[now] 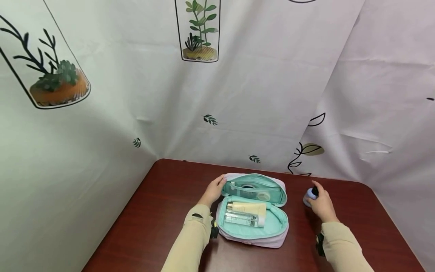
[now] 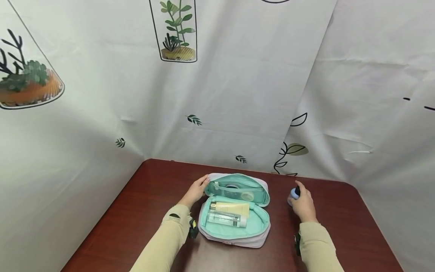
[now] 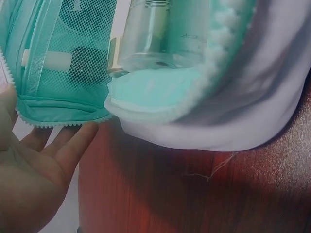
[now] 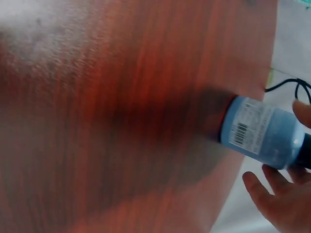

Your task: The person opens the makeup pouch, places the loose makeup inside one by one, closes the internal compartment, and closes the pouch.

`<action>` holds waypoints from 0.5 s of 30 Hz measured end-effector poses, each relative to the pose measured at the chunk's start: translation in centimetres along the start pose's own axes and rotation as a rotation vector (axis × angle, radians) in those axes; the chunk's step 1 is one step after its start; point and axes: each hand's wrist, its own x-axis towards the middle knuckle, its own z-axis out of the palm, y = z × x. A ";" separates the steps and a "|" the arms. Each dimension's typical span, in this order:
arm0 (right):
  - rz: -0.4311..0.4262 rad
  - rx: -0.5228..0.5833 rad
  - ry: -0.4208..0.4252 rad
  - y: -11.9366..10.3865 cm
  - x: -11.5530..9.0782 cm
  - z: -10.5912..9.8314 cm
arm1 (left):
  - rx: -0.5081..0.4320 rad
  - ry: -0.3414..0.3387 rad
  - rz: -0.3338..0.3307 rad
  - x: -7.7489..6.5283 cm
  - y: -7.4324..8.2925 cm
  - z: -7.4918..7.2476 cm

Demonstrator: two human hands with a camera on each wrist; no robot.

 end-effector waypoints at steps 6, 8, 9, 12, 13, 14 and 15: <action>-0.036 -0.083 0.132 1.0 -1.2 1.2 | -0.001 0.002 -0.025 -0.1 0.1 0.0; -0.035 -0.086 0.158 1.2 -1.5 1.6 | -0.011 0.004 -0.026 -0.1 0.1 0.1; -0.033 -0.082 0.165 1.2 -1.7 1.7 | -0.018 0.005 -0.033 -0.1 0.2 0.1; -0.040 -0.079 0.187 1.2 -2.1 2.0 | -0.029 0.012 -0.040 -0.1 0.2 0.1; -0.044 -0.079 0.193 1.1 -2.2 2.0 | -0.029 0.014 -0.042 -0.1 0.2 0.1; -0.045 -0.077 0.197 1.1 -2.3 2.0 | -0.028 0.015 -0.042 -0.1 0.2 0.1; -0.044 -0.075 0.201 1.0 -2.4 2.0 | -0.020 0.017 -0.040 -0.1 0.2 0.1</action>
